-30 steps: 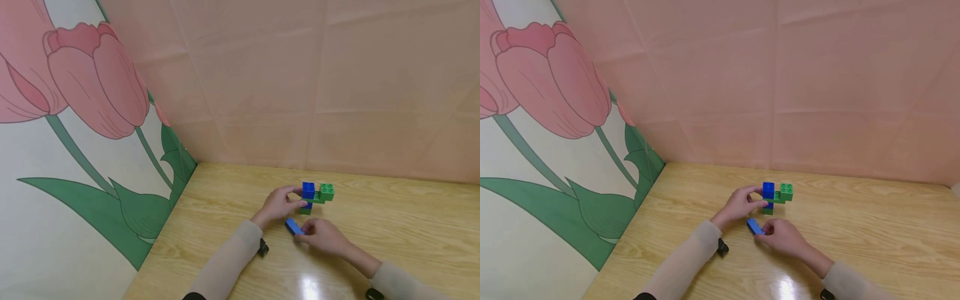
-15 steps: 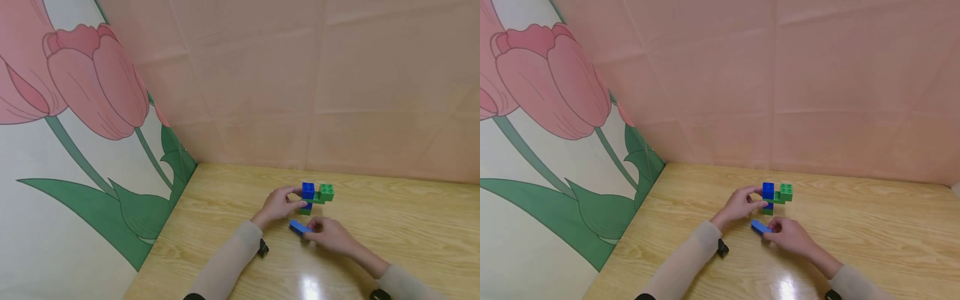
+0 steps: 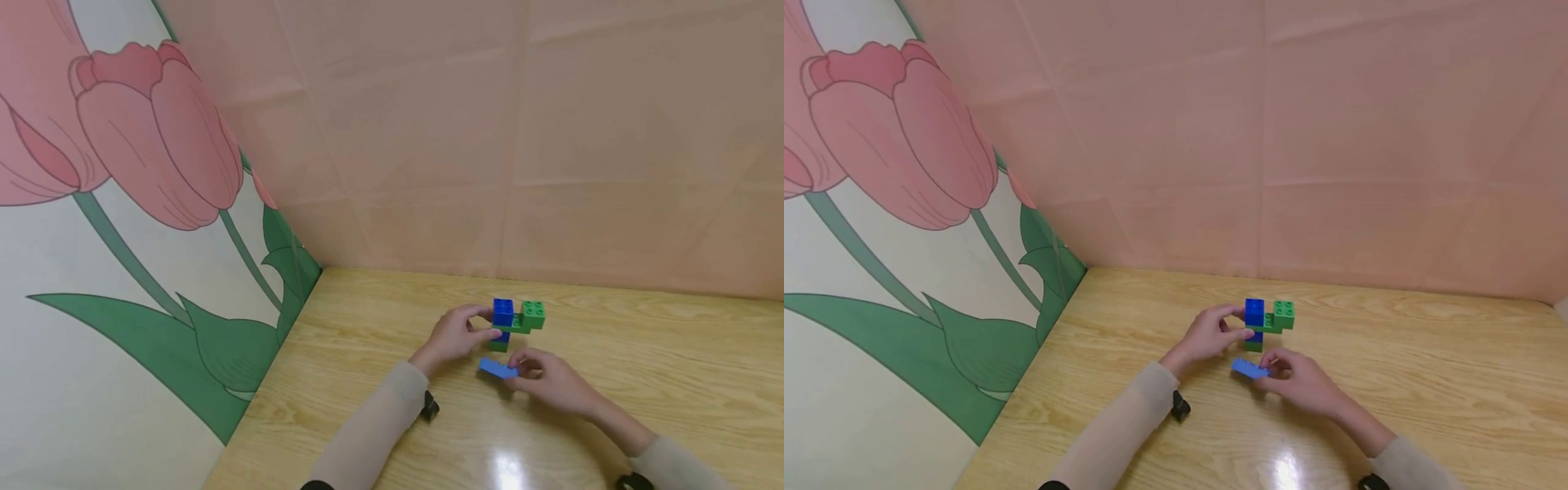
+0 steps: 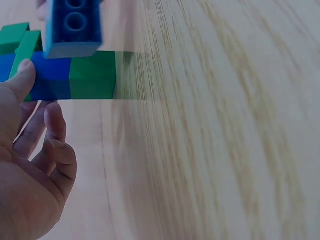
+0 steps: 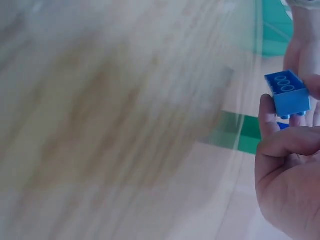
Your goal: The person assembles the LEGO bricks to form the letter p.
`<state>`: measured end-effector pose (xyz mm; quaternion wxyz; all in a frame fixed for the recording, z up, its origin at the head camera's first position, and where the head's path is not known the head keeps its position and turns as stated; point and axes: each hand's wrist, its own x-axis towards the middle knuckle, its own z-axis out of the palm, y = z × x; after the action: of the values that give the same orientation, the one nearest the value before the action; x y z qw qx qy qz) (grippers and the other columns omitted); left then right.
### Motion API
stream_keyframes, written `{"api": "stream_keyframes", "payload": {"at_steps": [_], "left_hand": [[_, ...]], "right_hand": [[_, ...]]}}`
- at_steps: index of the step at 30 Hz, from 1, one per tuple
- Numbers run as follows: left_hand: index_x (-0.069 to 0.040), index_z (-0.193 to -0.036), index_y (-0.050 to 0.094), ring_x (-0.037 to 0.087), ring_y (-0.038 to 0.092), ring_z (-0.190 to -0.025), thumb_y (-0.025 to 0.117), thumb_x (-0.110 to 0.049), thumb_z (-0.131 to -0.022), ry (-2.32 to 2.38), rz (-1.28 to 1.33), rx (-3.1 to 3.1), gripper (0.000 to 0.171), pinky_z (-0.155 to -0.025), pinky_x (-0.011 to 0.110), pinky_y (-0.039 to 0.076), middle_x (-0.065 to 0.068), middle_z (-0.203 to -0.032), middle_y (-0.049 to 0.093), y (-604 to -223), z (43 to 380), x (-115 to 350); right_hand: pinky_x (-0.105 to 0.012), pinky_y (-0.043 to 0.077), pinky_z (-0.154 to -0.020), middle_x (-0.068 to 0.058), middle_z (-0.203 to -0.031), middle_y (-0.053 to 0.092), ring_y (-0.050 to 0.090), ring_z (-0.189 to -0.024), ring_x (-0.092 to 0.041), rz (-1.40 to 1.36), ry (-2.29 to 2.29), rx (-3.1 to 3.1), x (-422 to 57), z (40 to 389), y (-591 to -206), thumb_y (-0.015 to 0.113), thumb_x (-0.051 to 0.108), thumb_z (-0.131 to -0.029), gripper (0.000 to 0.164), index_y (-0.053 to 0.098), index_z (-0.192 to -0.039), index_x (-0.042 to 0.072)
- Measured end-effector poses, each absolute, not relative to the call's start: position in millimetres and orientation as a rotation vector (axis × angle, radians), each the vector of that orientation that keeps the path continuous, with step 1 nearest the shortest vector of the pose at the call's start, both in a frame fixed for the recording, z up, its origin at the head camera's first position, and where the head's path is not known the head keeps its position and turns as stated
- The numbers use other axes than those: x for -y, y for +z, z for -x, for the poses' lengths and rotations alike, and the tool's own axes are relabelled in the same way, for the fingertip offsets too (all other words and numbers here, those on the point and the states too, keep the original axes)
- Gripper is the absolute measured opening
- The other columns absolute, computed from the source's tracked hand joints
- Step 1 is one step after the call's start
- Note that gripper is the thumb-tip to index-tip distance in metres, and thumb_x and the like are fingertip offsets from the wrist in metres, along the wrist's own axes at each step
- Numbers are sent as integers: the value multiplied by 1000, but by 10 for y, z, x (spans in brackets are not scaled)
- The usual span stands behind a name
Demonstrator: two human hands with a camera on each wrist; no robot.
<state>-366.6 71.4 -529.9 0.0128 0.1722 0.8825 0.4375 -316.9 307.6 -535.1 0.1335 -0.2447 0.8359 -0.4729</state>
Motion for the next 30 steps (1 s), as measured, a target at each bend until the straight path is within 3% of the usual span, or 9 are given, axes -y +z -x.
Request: {"api": "stream_keyframes", "payload": {"at_steps": [10, 14, 17, 20, 24, 27, 30], "left_hand": [[-30, -129, 70, 4, 60, -85, 70, -51, -96, 1361, -574, -2763, 39, -71, 22, 52, -22, -116, 65, -5312, 3676, -703], [-29, -130, 70, 4, 60, -85, 70, -48, -97, 1356, -593, -2768, 38, -72, 22, 52, -21, -117, 66, -5306, 3678, -699], [-28, -131, 70, 4, 59, -85, 71, -41, -99, 1352, -602, -2769, 35, -72, 21, 51, -20, -118, 66, -5303, 3679, -689], [-25, -133, 70, 4, 59, -83, 73, -33, -100, 1349, -612, -2775, 34, -71, 20, 51, -17, -118, 67, -5304, 3684, -685], [-23, -134, 70, 4, 59, -81, 74, -29, -99, 1349, -623, -2783, 35, -71, 19, 51, -15, -119, 68, -5306, 3692, -691], [-24, -133, 70, 4, 60, -77, 75, -31, -98, 1366, -613, -2768, 36, -67, 20, 52, -15, -118, 68, -5306, 3689, -693], [-26, -131, 70, 6, 59, -70, 75, -37, -97, 1382, -592, -2748, 36, -61, 23, 53, -17, -117, 66, -5308, 3683, -694]], "right_hand": [[-32, 59, -72, 1, -112, 69, 65, -106, -21, 870, -1465, -2471, -3226, 3167, -5157, 76, 26, -98, 15, 68, -108, 20], [-28, 54, -63, -4, -112, 69, 67, -78, -16, 877, -1485, -2473, -3265, 3164, -5036, 75, 23, -98, 18, 67, -113, 17], [-25, 44, -49, -5, -101, 70, 51, -53, -7, 870, -1504, -2474, -3283, 3172, -4951, 75, 22, -98, 19, 66, -114, 16], [-25, 36, -40, 0, -82, 67, 35, -47, -1, 856, -1523, -2481, -3286, 3184, -4870, 76, 22, -98, 20, 65, -113, 18], [-25, 33, -39, 9, -60, 46, 31, -47, -1, 873, -1514, -2524, -3284, 3201, -4762, 75, 23, -98, 19, 65, -115, 20], [-26, 32, -38, 12, -57, 34, 30, -46, -2, 886, -1513, -2570, -3271, 3226, -4694, 75, 22, -98, 18, 66, -114, 21], [-26, 31, -38, 12, -57, 33, 30, -45, -2, 922, -1521, -2607, -3254, 3259, -4640, 75, 19, -99, 18, 67, -115, 21]]}}
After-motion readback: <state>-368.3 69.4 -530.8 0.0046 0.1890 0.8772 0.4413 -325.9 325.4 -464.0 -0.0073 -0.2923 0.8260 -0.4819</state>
